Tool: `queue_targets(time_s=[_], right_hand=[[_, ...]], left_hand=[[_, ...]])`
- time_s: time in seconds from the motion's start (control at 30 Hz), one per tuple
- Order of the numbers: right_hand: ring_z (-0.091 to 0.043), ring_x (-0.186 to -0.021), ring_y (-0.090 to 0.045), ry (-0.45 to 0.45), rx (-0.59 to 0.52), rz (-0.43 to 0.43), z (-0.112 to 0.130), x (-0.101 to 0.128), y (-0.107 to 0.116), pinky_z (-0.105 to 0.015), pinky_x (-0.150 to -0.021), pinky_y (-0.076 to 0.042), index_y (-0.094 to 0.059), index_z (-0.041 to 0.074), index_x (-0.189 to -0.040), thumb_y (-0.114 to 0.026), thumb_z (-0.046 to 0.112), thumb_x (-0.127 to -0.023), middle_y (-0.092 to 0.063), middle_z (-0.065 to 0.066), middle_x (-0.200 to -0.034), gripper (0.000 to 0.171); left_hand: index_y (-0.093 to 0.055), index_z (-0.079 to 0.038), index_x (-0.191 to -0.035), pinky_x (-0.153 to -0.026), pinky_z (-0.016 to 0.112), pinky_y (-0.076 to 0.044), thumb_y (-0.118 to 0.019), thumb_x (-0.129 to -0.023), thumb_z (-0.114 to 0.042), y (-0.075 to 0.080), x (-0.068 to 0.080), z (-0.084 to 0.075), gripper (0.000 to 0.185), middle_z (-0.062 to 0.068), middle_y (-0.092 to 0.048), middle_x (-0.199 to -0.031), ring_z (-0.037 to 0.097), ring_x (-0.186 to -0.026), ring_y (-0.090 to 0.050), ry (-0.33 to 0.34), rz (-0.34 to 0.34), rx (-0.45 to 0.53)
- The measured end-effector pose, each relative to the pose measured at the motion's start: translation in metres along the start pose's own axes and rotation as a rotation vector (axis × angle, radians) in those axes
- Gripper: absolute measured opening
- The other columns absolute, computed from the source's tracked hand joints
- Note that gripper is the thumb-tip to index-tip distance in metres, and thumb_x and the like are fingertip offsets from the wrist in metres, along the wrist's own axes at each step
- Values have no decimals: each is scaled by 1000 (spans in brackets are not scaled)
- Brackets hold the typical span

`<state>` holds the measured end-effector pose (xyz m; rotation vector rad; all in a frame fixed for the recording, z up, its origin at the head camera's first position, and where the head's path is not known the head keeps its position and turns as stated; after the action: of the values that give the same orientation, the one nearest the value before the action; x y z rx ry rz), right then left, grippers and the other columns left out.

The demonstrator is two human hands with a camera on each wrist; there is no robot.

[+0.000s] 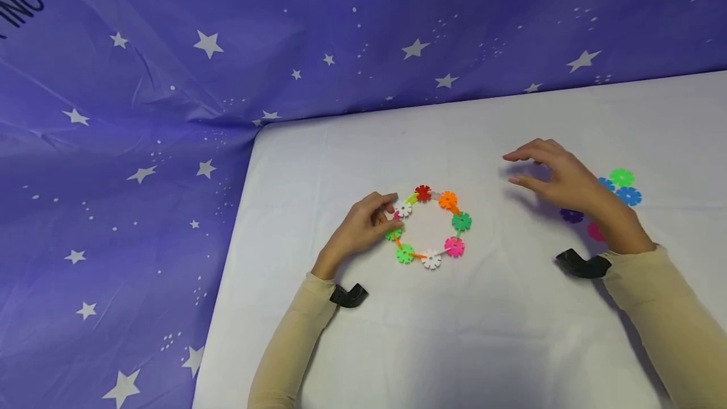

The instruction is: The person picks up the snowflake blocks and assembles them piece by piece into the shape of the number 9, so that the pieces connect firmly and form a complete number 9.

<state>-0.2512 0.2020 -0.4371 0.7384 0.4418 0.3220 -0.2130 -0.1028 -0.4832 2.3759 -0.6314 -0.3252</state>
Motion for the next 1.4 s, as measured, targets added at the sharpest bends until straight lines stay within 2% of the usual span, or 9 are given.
queue_targets(time_s=[0.13, 0.3, 0.5, 0.63, 0.77, 0.87, 1.03, 1.3, 1.4], right_hand=[[-13, -107, -45, -66, 70, -52, -23, 27, 21, -19, -91, -30, -68, 3, -117, -79, 1, -78, -63, -12, -110, 40], [-36, -108, -45, -223, 150, -19, -60, 56, 41, -49, -88, -35, -64, 1, -122, -77, 2, -80, -58, -21, -114, 44], [-44, -111, -39, -360, 144, 87, -90, 69, 45, -61, -85, -36, -57, -1, -128, -79, 10, -81, -52, -24, -114, 53], [-45, -115, -39, -365, 121, 120, -92, 63, 33, -65, -90, -37, -57, -1, -128, -77, 16, -84, -52, -24, -118, 51], [-45, -115, -40, -376, 150, 121, -90, 58, 26, -67, -93, -37, -60, -1, -125, -75, 13, -86, -51, -23, -117, 45], [-44, -113, -42, -380, 191, 109, -89, 55, 25, -65, -94, -38, -60, 0, -124, -74, 10, -86, -51, -23, -116, 42], [-44, -111, -43, -396, 227, 71, -90, 53, 28, -62, -93, -38, -60, -1, -123, -73, 10, -86, -53, -25, -114, 41], [-41, -103, -41, -476, 182, 2, -97, 65, 41, -58, -89, -37, -57, -6, -110, -70, 6, -88, -51, -25, -108, 28], [-34, -92, -46, -478, 189, -32, -94, 71, 48, -45, -81, -42, -56, -2, -108, -69, 7, -90, -55, -21, -99, 24]], left_hand=[[-63, -2, -125, -65, 22, -43, -75, -87, -24, -6, -6, 1, 46, 6, -61, -91, 11, -72, -52, 69, 14, -54], [-65, -2, -122, -69, 25, -46, -77, -86, -28, -1, -9, -4, 45, 6, -61, -93, 16, -77, -54, 102, 31, -127], [-63, -6, -128, -93, 35, -44, -76, -86, -28, 11, -33, -25, 49, 9, -61, -111, 22, -103, -53, 49, 62, -260], [-61, -9, -131, -103, 38, -37, -75, -87, -27, 1, -56, -37, 49, 8, -59, -121, 23, -112, -49, 4, 193, -319], [-61, -12, -133, -104, 37, -35, -75, -87, -30, -14, -70, -35, 51, 7, -58, -122, 22, -111, -48, 34, 315, -333], [-63, -14, -130, -102, 36, -36, -75, -87, -31, -20, -75, -31, 48, 4, -60, -118, 20, -108, -49, 60, 351, -326], [-68, -14, -124, -99, 34, -39, -74, -88, -31, -27, -80, -28, 39, 1, -62, -113, 17, -103, -51, 44, 364, -300], [-68, -15, -123, -96, 34, -39, -74, -88, -33, -44, -86, -37, 40, -1, -64, -110, 15, -102, -52, -32, 374, -265], [-68, -16, -123, -95, 35, -37, -75, -87, -35, -50, -89, -41, 41, -1, -64, -110, 15, -101, -52, -58, 367, -271]])
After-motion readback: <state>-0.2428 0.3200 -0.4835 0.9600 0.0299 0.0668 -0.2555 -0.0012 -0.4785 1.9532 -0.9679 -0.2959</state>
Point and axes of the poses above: each hand's wrist, its own x-axis away from the middle knuckle, its own y-axis out of the back of the hand, z = x × y, the point moved 9 cm from there along -x, towards the middle knuckle
